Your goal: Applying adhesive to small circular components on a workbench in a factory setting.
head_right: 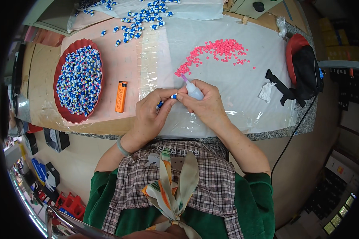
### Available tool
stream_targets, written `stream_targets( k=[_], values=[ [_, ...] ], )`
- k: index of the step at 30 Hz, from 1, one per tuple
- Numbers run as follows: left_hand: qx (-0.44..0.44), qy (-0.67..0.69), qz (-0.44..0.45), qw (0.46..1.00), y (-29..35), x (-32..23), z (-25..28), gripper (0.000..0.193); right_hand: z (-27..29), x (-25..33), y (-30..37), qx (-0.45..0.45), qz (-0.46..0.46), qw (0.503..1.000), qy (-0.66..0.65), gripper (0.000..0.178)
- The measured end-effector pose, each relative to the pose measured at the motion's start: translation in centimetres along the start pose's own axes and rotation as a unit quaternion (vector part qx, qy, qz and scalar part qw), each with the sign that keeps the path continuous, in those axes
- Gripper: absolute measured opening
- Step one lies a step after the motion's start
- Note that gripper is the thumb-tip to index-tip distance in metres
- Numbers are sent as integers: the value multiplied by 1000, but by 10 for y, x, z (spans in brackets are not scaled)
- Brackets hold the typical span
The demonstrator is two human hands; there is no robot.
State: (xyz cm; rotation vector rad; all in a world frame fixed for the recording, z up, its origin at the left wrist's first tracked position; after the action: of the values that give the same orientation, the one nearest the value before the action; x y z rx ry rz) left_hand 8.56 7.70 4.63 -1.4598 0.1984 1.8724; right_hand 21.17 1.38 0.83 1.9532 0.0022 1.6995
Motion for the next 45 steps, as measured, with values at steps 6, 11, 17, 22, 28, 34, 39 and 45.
stream_targets(
  k=[6,11,17,22,28,34,39,45],
  values=[
    [39,259,244,934,5,31,-11,19,-2,8,1,-9,47,997,-55,6],
    [4,491,343,801,-22,27,-7,12,9,19,-1,-4,75,991,-111,7],
    [-30,50,155,986,-104,54,28,11,19,12,-1,-6,64,995,-82,7],
    [-105,-296,-83,946,-147,46,30,18,19,10,-1,-3,65,997,-29,7],
    [-19,-444,-55,894,-160,61,11,19,26,8,-2,-4,68,998,7,8],
    [37,-442,-90,892,-142,55,6,13,31,7,-2,-6,71,997,3,9],
    [45,-463,-93,881,-139,58,8,10,27,13,1,-1,66,998,13,8],
    [35,-58,89,994,-107,49,30,17,31,21,7,16,76,996,-45,20]
  ],
)
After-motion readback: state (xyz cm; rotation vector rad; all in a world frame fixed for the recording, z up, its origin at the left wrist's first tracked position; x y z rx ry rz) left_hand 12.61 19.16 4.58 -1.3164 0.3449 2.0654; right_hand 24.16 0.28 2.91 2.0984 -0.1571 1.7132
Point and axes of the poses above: each hand's wrist, its own y-axis away from the middle knuckle, its own z-axis out of the back of the hand, x = y × z, the point moved 8 cm from there along -y, towards the middle knuckle, and after that the axes turned 3 degrees about -x, right-handed, at the moved point
